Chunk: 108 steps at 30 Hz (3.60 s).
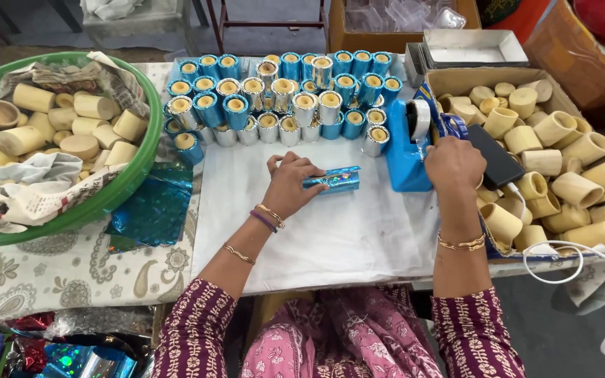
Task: The person wraps individual cardboard firecracker tubes with shiny blue paper by hand, securing the paper with tape from a dispenser.
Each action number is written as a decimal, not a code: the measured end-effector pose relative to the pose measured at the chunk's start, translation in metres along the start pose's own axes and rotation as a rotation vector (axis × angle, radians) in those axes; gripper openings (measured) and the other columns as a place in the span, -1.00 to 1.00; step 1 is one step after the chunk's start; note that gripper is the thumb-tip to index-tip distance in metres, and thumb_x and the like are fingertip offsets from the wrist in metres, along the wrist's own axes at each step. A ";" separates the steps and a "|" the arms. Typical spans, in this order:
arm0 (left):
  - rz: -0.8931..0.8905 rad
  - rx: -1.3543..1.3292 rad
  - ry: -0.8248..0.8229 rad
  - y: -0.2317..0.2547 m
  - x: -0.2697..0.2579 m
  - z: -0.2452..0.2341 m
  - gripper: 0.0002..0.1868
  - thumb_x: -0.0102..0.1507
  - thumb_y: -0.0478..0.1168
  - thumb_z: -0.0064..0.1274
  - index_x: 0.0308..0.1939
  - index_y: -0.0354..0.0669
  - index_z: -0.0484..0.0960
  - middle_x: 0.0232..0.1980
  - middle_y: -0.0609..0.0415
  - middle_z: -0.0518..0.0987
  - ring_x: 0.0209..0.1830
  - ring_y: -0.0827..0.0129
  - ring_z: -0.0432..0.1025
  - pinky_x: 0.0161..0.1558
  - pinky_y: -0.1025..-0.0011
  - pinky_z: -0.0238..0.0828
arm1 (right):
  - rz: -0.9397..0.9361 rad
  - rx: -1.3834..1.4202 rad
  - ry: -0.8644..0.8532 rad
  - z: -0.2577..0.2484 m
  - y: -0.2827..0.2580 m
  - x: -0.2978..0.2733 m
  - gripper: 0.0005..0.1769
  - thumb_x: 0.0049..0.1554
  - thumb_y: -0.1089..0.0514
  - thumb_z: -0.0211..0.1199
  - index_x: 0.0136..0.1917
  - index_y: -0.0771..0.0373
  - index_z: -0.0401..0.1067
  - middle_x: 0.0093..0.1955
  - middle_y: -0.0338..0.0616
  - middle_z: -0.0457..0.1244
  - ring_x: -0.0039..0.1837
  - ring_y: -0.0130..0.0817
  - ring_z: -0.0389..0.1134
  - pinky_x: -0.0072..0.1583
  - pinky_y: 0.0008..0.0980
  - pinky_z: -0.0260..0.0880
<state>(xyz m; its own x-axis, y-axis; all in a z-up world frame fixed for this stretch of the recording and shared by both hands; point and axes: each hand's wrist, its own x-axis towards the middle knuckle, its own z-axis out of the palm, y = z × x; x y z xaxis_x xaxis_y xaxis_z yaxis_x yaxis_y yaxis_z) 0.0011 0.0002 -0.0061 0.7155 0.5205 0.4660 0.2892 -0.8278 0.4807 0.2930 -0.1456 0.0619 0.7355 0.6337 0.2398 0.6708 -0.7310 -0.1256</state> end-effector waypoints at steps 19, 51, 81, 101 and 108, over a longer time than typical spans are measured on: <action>-0.014 0.001 -0.005 0.000 0.001 -0.001 -0.71 0.13 0.05 0.33 -0.15 0.09 0.80 -0.20 0.32 0.66 0.02 0.41 0.36 0.26 0.11 -0.15 | -0.053 0.925 -0.022 -0.019 0.016 -0.036 -0.75 0.20 0.31 0.28 0.08 0.35 0.26 -0.18 0.06 0.41 -0.15 -0.27 0.45 -0.10 -0.38 0.43; -0.055 -0.072 0.043 0.023 -0.004 -0.009 -0.24 0.00 -0.14 0.43 0.23 0.18 0.39 -0.22 0.28 0.68 0.00 0.40 0.46 0.23 0.07 -0.07 | -0.388 0.730 -0.171 0.034 -0.121 -0.084 -0.51 0.12 0.29 0.31 0.15 0.19 0.05 -0.33 0.12 0.35 -0.20 0.12 0.45 -0.11 -0.03 0.40; -0.102 0.003 0.021 0.021 -0.004 -0.009 -0.66 -0.03 0.00 0.43 -0.23 0.14 0.71 -0.26 0.36 0.69 -0.04 0.42 0.36 0.21 0.14 -0.10 | -0.339 0.642 -0.390 0.024 -0.110 -0.073 -0.52 0.08 0.20 0.40 0.04 0.23 0.10 -0.36 0.03 0.37 -0.34 -0.20 0.46 -0.29 -0.26 0.37; -0.026 -0.017 0.043 0.016 -0.005 -0.007 -0.65 -0.04 0.00 0.42 -0.24 0.11 0.69 -0.23 0.35 0.68 -0.04 0.38 0.37 0.19 0.13 -0.09 | -0.657 0.107 -0.115 -0.003 -0.093 -0.092 -0.48 -0.05 0.00 0.48 0.20 0.04 0.53 -0.14 -0.11 0.40 -0.03 -0.06 0.41 0.00 -0.08 0.40; -0.031 -0.053 0.034 0.006 -0.003 -0.012 -0.67 0.01 -0.03 0.39 -0.19 0.12 0.68 -0.09 0.33 0.67 0.10 0.36 0.38 0.21 0.14 -0.09 | -0.957 0.301 -0.002 0.024 -0.106 -0.066 -0.44 -0.19 -0.01 0.53 0.10 0.10 0.56 0.13 -0.21 0.41 0.27 -0.25 0.33 0.36 -0.09 0.13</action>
<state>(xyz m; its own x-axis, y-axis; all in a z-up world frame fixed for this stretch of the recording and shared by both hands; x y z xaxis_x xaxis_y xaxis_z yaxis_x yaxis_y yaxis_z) -0.0065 -0.0036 0.0044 0.6843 0.5530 0.4753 0.2761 -0.7998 0.5330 0.1758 -0.1037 0.0366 -0.1261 0.9221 0.3659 0.9763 0.1808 -0.1192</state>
